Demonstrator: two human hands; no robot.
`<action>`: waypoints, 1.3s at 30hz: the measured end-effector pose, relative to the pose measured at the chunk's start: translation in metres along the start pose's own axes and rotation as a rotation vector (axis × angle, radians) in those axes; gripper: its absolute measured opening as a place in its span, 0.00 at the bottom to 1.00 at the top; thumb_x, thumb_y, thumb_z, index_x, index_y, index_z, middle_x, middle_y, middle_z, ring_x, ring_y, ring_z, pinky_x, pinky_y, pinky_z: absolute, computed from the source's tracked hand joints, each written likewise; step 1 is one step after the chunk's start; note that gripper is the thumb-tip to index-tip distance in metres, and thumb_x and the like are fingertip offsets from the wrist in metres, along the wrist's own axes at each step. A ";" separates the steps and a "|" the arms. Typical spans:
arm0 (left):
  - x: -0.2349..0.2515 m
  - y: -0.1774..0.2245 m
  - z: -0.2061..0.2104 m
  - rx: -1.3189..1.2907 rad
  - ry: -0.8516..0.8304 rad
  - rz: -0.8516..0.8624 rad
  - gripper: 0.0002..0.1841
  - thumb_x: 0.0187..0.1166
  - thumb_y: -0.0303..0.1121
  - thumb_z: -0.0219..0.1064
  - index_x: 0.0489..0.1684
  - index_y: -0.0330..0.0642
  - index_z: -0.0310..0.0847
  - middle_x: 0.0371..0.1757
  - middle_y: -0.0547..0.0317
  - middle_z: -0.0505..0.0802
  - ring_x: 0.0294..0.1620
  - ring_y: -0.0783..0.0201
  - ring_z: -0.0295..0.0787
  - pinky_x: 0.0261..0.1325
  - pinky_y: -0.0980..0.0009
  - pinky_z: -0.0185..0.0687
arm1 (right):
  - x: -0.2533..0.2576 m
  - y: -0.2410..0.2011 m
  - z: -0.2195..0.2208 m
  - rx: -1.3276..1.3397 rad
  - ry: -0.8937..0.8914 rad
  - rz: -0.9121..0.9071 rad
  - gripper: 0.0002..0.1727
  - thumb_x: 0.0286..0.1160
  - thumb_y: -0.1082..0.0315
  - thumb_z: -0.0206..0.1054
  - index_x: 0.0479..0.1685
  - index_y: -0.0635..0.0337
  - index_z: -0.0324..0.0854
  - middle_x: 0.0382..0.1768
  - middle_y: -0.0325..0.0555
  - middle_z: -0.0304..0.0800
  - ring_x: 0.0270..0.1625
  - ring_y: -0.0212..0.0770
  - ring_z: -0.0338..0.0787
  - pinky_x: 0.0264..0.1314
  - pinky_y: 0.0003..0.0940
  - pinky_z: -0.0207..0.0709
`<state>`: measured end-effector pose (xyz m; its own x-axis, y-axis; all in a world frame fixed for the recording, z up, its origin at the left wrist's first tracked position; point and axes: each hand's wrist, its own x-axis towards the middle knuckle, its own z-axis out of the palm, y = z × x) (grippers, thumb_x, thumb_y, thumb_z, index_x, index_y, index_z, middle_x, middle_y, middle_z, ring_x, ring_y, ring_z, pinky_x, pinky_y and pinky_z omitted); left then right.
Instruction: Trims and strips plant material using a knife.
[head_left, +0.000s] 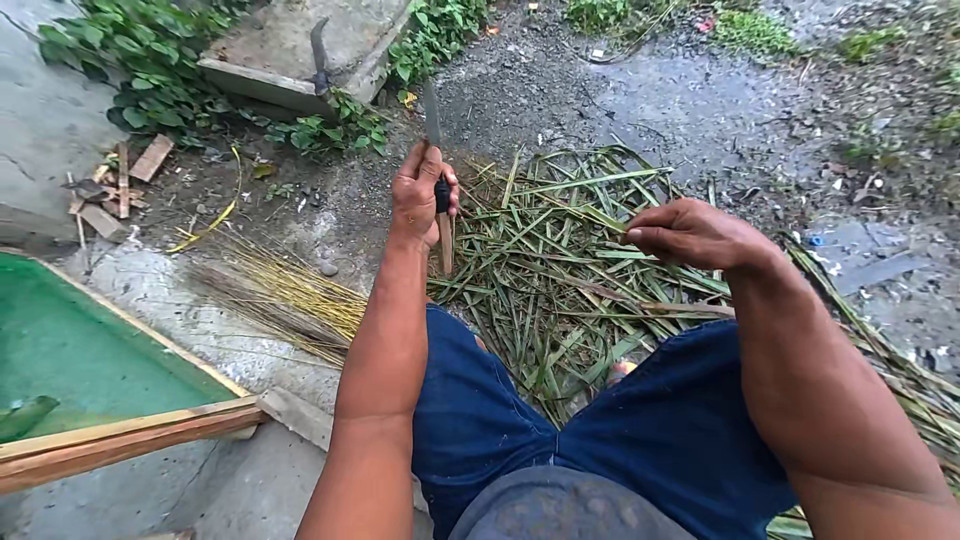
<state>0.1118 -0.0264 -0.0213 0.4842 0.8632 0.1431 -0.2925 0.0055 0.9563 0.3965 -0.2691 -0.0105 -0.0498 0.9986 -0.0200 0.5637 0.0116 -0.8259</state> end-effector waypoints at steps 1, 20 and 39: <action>0.001 0.001 -0.004 -0.017 0.013 0.009 0.18 0.96 0.38 0.47 0.78 0.47 0.68 0.26 0.63 0.85 0.16 0.70 0.80 0.15 0.76 0.80 | -0.003 0.001 -0.002 -0.005 0.002 0.010 0.16 0.86 0.66 0.56 0.41 0.55 0.92 0.16 0.29 0.76 0.14 0.23 0.68 0.16 0.23 0.63; 0.009 0.021 -0.054 -0.043 0.191 0.069 0.19 0.97 0.42 0.44 0.79 0.52 0.67 0.26 0.64 0.84 0.17 0.69 0.80 0.16 0.75 0.80 | -0.079 0.021 -0.039 -0.091 0.043 0.114 0.16 0.80 0.62 0.57 0.39 0.50 0.93 0.14 0.31 0.77 0.11 0.27 0.67 0.13 0.26 0.62; -0.003 -0.058 -0.020 1.412 -0.718 -0.386 0.27 0.71 0.37 0.81 0.69 0.38 0.84 0.58 0.33 0.91 0.61 0.36 0.88 0.67 0.32 0.77 | -0.142 0.045 -0.054 -0.171 0.498 0.394 0.13 0.85 0.69 0.59 0.52 0.65 0.88 0.25 0.43 0.82 0.22 0.34 0.75 0.29 0.40 0.75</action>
<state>0.1107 -0.0189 -0.0821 0.7264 0.5186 -0.4509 0.6802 -0.6363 0.3639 0.4734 -0.4077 -0.0138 0.5515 0.8341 -0.0057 0.5867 -0.3928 -0.7081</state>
